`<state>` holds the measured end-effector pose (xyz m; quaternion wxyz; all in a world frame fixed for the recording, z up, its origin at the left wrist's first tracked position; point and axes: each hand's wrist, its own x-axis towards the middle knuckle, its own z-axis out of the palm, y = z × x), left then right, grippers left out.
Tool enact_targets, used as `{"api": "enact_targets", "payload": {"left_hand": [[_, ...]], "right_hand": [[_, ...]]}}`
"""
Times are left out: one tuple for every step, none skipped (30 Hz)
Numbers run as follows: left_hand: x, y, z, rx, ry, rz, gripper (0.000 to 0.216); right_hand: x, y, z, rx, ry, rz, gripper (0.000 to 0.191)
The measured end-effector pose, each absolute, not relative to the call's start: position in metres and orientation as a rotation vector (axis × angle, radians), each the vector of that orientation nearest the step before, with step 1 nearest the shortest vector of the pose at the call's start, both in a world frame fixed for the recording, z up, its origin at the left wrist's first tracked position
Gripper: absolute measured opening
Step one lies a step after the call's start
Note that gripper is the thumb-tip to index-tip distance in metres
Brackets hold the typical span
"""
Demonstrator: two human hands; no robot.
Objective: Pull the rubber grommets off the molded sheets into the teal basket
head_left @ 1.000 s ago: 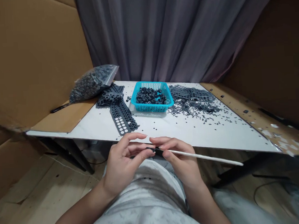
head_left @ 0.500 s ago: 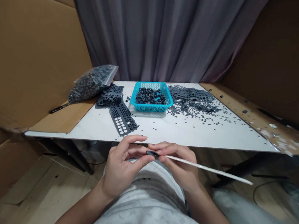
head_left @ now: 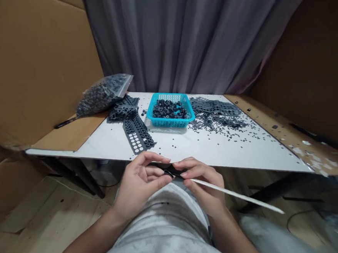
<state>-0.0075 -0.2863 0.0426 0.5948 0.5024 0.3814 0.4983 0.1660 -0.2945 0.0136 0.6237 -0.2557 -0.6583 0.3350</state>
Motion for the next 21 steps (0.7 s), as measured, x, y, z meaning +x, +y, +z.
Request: {"api": "enact_targets", "payload": {"left_hand": [[-0.007,-0.287,0.043,1.18,0.885,1.17,0.031],[-0.007,-0.287,0.043,1.193,0.881,1.183,0.031],[-0.007,-0.287,0.043,1.207,0.875,1.198,0.031],[-0.007,-0.287,0.043,1.221,0.87,1.214,0.031],[-0.007,-0.287,0.043,1.238,0.867,1.235,0.03],[-0.008,-0.287,0.042,1.258,0.866,1.257,0.03],[-0.007,-0.287,0.042,1.283,0.866,1.281,0.03],[-0.007,-0.287,0.041,1.31,0.867,1.309,0.029],[-0.007,-0.287,0.04,1.338,0.869,1.339,0.029],[-0.007,-0.287,0.039,1.369,0.868,1.371,0.028],[-0.007,-0.287,0.038,1.402,0.866,1.405,0.028],[-0.007,-0.287,0.037,1.438,0.861,1.44,0.028],[-0.006,-0.288,0.036,1.477,0.855,1.477,0.028],[-0.006,-0.288,0.035,1.519,0.846,1.511,0.028],[-0.006,-0.288,0.034,1.561,0.835,1.542,0.029],[-0.006,-0.289,0.033,1.601,0.827,1.569,0.029],[-0.006,-0.289,0.032,1.635,0.825,1.591,0.03],[-0.006,-0.289,0.031,1.662,0.827,1.608,0.03],[-0.006,-0.289,0.03,1.678,0.831,1.623,0.03],[-0.006,-0.289,0.03,1.686,0.838,1.632,0.029],[-0.006,-0.289,0.029,1.686,0.846,1.638,0.028]], "right_hand": [[0.166,-0.295,0.014,-0.577,-1.508,0.802,0.014],[0.166,-0.295,0.015,-0.572,-1.503,0.826,0.013],[0.166,-0.295,0.015,-0.572,-1.5,0.841,0.013],[0.166,-0.296,0.016,-0.577,-1.5,0.844,0.012],[0.166,-0.297,0.017,-0.584,-1.503,0.837,0.012],[0.166,-0.298,0.018,-0.593,-1.508,0.824,0.012],[0.166,-0.299,0.02,-0.601,-1.515,0.808,0.012],[0.166,-0.301,0.021,-0.61,-1.519,0.793,0.012],[0.165,-0.302,0.022,-0.617,-1.52,0.783,0.012],[0.164,-0.304,0.023,-0.626,-1.516,0.782,0.012],[0.163,-0.305,0.023,-0.636,-1.508,0.789,0.012],[0.162,-0.307,0.023,-0.645,-1.495,0.797,0.012],[0.161,-0.308,0.023,-0.658,-1.478,0.809,0.012],[0.16,-0.309,0.023,-0.674,-1.457,0.823,0.012],[0.158,-0.31,0.022,-0.689,-1.436,0.835,0.013],[0.157,-0.31,0.022,-0.704,-1.416,0.846,0.013],[0.155,-0.311,0.021,-0.712,-1.397,0.854,0.013],[0.154,-0.311,0.021,-0.718,-1.38,0.862,0.013],[0.152,-0.311,0.02,-0.719,-1.369,0.867,0.013],[0.151,-0.311,0.02,-0.717,-1.36,0.866,0.012],[0.15,-0.311,0.019,-0.715,-1.351,0.859,0.012]]}}
